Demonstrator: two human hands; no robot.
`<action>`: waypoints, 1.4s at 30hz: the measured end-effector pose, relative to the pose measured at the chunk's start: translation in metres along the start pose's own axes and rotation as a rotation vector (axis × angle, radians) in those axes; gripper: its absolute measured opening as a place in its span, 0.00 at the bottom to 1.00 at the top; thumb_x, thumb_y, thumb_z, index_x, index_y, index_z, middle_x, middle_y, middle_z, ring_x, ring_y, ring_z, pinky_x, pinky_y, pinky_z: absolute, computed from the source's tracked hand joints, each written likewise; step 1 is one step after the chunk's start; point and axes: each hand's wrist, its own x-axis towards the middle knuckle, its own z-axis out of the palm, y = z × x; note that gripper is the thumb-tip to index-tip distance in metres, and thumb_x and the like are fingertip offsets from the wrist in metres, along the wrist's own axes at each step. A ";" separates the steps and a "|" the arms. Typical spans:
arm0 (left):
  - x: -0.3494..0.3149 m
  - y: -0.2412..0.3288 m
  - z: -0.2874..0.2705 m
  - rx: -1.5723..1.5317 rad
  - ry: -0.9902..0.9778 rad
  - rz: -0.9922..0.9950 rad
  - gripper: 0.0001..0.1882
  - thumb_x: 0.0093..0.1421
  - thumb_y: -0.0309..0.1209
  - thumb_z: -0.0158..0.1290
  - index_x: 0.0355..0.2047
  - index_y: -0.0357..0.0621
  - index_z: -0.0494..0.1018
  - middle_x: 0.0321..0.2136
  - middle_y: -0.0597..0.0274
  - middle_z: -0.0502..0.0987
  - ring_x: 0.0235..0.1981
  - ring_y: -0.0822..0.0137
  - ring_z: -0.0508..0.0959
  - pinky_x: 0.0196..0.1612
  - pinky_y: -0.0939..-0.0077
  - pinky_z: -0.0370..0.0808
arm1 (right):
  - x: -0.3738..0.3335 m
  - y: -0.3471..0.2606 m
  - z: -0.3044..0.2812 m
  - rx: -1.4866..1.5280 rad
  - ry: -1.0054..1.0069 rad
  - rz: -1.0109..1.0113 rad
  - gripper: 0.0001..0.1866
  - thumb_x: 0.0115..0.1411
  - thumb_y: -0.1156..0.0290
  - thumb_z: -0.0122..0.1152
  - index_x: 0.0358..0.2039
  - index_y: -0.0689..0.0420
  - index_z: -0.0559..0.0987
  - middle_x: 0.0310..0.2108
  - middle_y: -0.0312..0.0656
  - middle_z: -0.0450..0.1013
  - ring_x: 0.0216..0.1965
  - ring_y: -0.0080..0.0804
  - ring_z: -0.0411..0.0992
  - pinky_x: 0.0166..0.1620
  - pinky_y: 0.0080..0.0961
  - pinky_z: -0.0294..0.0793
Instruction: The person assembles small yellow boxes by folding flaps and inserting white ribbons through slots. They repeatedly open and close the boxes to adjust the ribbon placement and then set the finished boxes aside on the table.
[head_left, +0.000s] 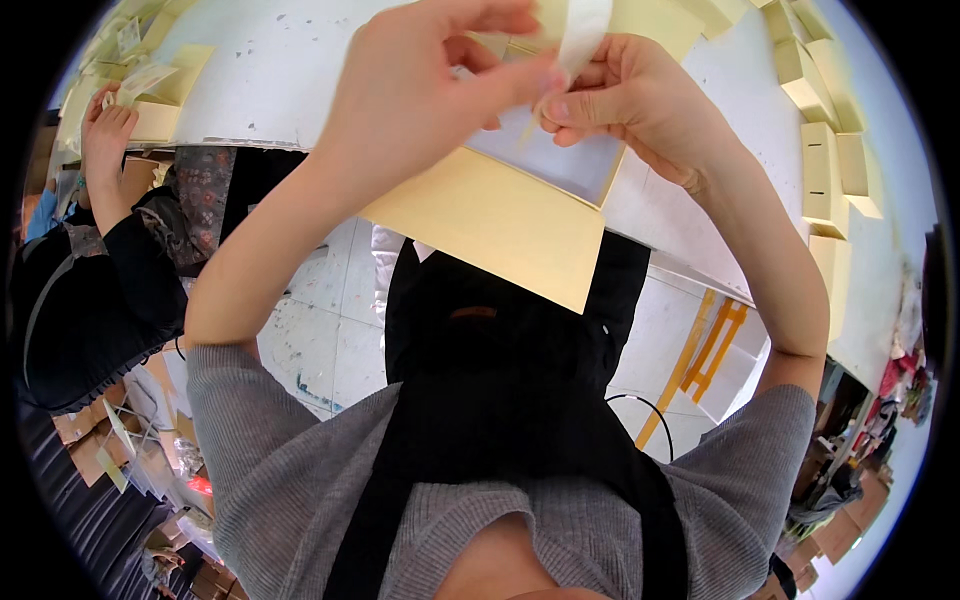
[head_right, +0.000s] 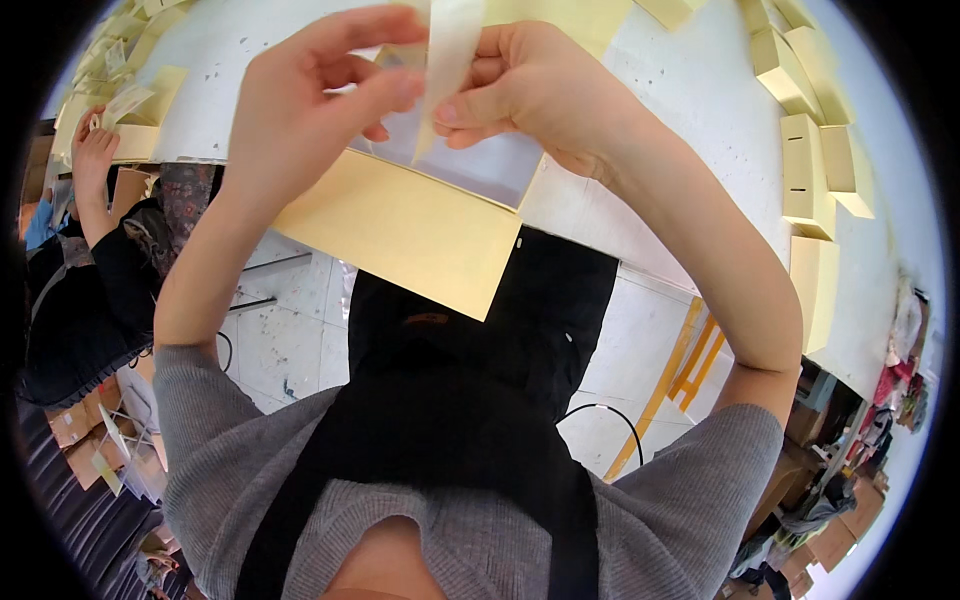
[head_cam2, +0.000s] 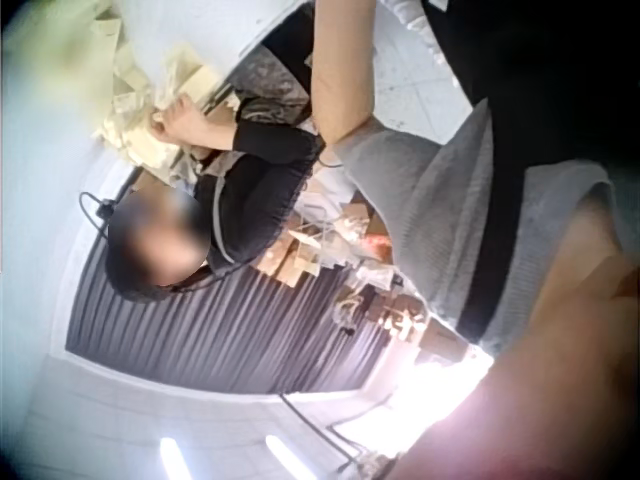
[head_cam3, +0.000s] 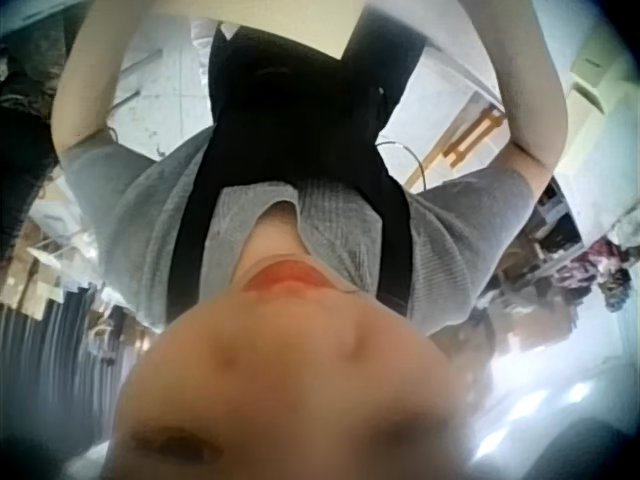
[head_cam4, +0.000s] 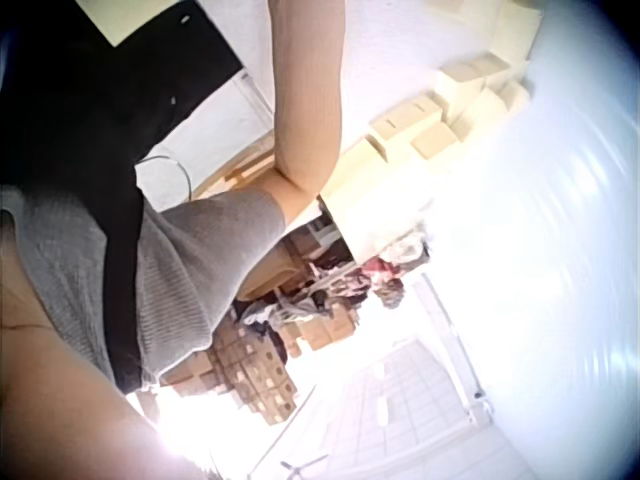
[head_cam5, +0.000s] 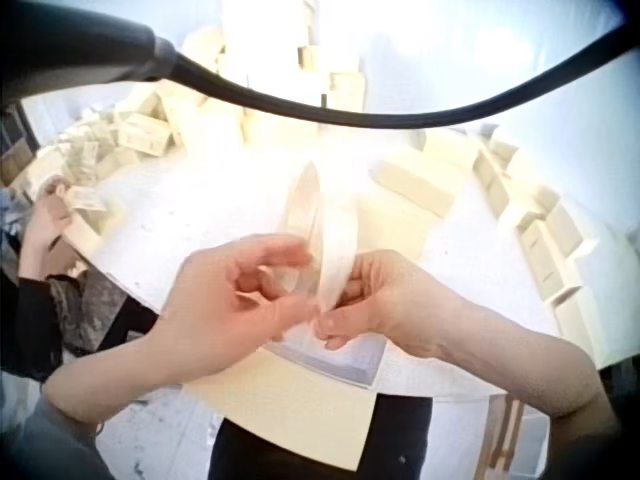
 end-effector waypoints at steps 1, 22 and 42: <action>-0.014 -0.004 -0.001 0.081 -0.067 0.119 0.22 0.54 0.37 0.63 0.46 0.37 0.75 0.39 0.59 0.79 0.36 0.72 0.79 0.38 0.75 0.76 | -0.004 0.005 0.003 -0.048 0.066 -0.021 0.04 0.55 0.77 0.61 0.31 0.61 0.77 0.27 0.40 0.76 0.29 0.24 0.75 0.34 0.23 0.77; -0.122 -0.050 0.068 0.834 0.259 0.518 0.18 0.48 0.34 0.57 0.42 0.50 0.77 0.40 0.62 0.79 0.44 0.61 0.77 0.54 0.32 0.59 | -0.022 -0.015 0.018 -0.982 -0.218 -0.218 0.07 0.44 0.81 0.62 0.26 0.63 0.77 0.23 0.51 0.73 0.29 0.49 0.74 0.32 0.35 0.72; -0.117 -0.042 0.060 0.807 0.194 0.487 0.13 0.53 0.31 0.56 0.40 0.51 0.79 0.45 0.60 0.78 0.47 0.61 0.77 0.53 0.31 0.60 | -0.005 -0.003 0.006 -1.004 -0.311 -0.233 0.07 0.43 0.84 0.55 0.20 0.61 0.66 0.16 0.47 0.61 0.21 0.44 0.59 0.26 0.33 0.60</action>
